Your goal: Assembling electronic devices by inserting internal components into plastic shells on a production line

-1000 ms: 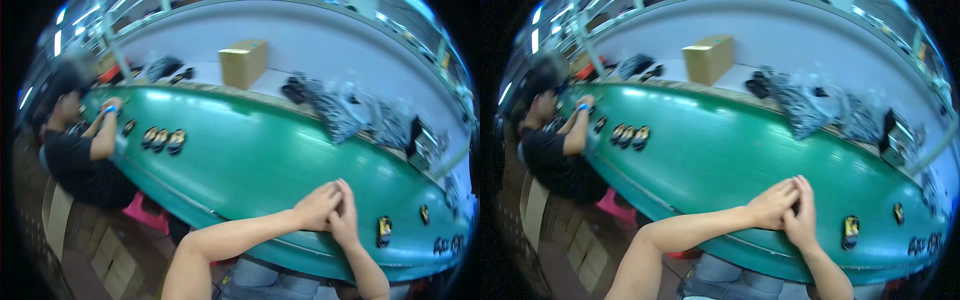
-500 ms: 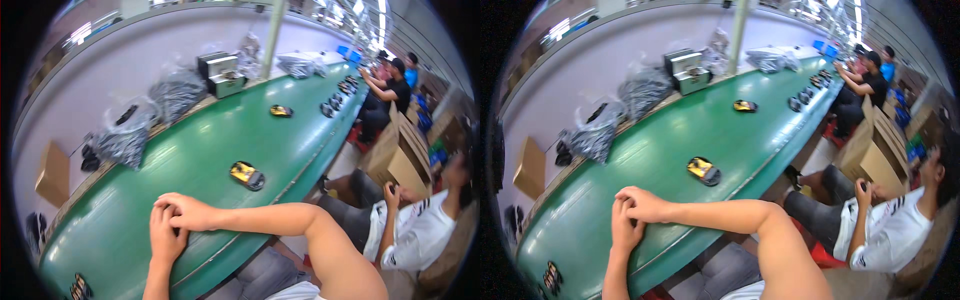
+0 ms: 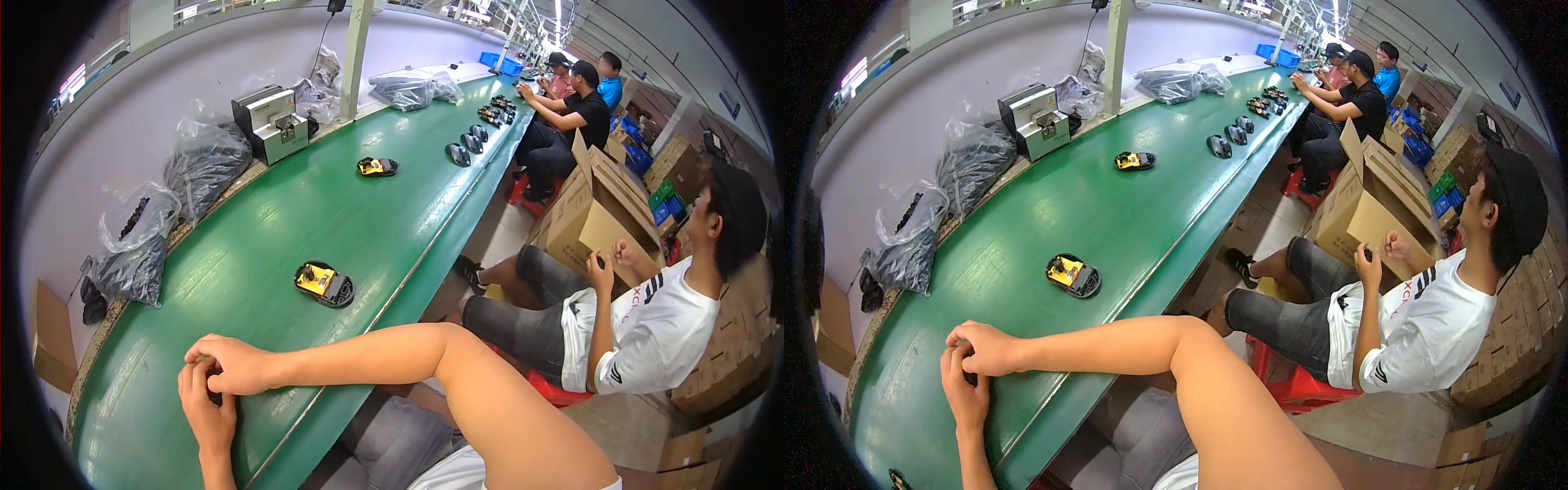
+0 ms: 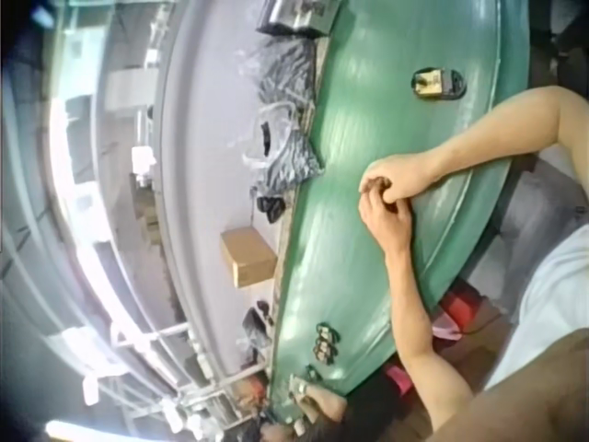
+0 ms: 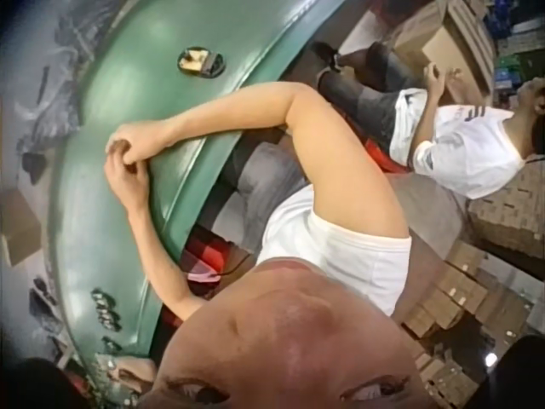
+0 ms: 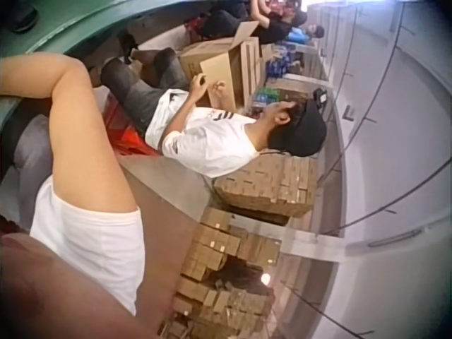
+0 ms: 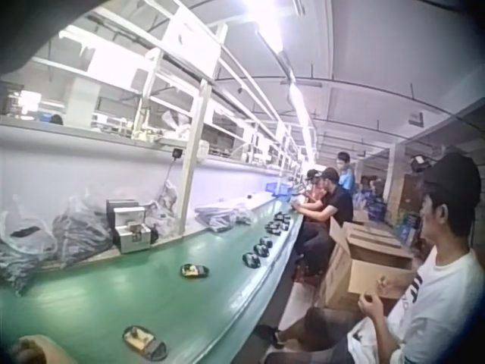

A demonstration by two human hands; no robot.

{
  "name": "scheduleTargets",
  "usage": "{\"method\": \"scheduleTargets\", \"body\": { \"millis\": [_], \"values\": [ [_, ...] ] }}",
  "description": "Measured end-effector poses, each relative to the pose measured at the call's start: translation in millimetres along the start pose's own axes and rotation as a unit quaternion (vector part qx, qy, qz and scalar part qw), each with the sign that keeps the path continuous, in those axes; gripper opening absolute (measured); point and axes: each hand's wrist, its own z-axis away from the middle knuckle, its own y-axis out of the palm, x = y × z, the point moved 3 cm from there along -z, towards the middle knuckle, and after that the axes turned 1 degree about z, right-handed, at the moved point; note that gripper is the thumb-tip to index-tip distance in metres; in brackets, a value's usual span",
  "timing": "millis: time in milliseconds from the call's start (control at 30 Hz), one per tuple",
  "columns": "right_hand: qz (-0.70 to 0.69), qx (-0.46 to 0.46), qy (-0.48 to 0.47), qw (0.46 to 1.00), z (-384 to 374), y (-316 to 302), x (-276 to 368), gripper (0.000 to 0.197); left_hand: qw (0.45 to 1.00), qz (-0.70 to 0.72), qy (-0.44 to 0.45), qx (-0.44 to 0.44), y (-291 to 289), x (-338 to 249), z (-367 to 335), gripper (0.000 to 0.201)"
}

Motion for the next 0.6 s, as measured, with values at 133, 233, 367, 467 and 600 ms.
{"method": "scheduleTargets", "body": {
  "millis": [133,233,367,467,600],
  "values": [
    [0.020,-0.005,-0.024,0.999,0.2,-2.3,3.8,0.043,1.000,-0.020,0.020,-0.005,0.2,0.6,0.2,0.035],
    [0.051,-0.007,-0.053,0.997,4.9,-1.3,4.8,0.040,1.000,0.004,0.000,-0.001,1.6,-4.2,-0.6,0.034],
    [0.078,-0.047,-0.134,0.987,3.5,3.1,4.6,0.039,0.999,0.010,-0.003,-0.033,-3.1,-7.2,0.1,0.034],
    [0.081,-0.049,-0.139,0.986,2.2,1.9,4.3,0.037,0.999,-0.006,0.006,-0.044,-4.0,-3.9,-1.4,0.031],
    [0.087,-0.060,-0.150,0.983,2.0,0.4,5.7,0.036,0.998,0.002,0.003,-0.059,-4.3,-3.5,-2.5,0.028]
  ]
}}
